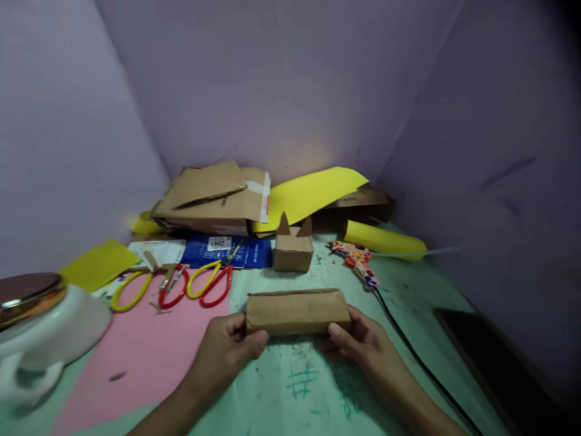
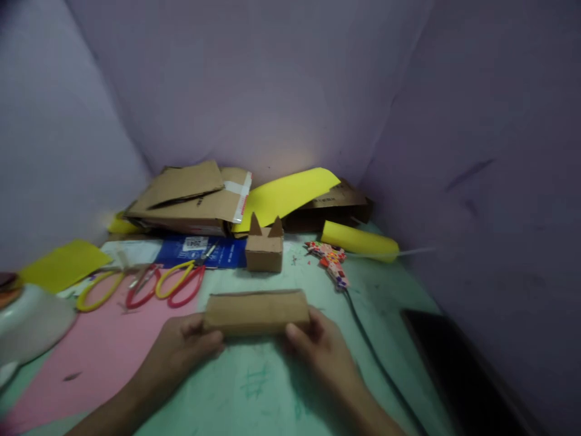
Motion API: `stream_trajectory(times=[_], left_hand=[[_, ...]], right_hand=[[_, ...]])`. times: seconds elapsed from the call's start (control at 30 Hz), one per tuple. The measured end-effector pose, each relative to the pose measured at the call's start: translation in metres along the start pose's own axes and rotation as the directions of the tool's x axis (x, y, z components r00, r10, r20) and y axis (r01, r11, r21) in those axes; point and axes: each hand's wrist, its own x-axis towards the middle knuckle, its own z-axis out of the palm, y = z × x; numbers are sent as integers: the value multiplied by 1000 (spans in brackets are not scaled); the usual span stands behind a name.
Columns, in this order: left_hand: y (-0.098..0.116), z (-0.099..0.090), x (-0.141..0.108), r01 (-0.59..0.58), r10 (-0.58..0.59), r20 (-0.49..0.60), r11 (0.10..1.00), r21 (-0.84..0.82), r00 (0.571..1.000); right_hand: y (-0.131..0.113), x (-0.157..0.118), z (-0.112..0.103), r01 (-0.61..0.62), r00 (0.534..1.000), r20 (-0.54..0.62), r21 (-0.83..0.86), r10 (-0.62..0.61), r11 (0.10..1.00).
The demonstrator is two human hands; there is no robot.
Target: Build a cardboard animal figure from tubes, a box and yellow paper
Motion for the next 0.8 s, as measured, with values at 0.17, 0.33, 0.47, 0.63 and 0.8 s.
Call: stream_trajectory(times=[0.17, 0.33, 0.47, 0.63, 0.8], left_hand=[[-4, 3, 5, -68, 57, -110, 992, -107, 992], [-8, 2, 12, -98, 88, -89, 988, -121, 992], [-14, 2, 13, -116, 111, -52, 987, -115, 992], [-16, 3, 11, -168, 165, -39, 981, -95, 986], [-11, 1, 12, -111, 96, -116, 985, -134, 989]], right_hand=[[6, 5, 7, 34, 998, -56, 65, -31, 997], [4, 7, 17, 25, 994, -110, 56, -19, 998], [-3, 7, 11, 26, 990, -140, 53, -18, 998], [-8, 8, 6, 10, 988, -152, 80, 2, 997], [-8, 6, 10, 25, 993, -120, 136, -9, 990]])
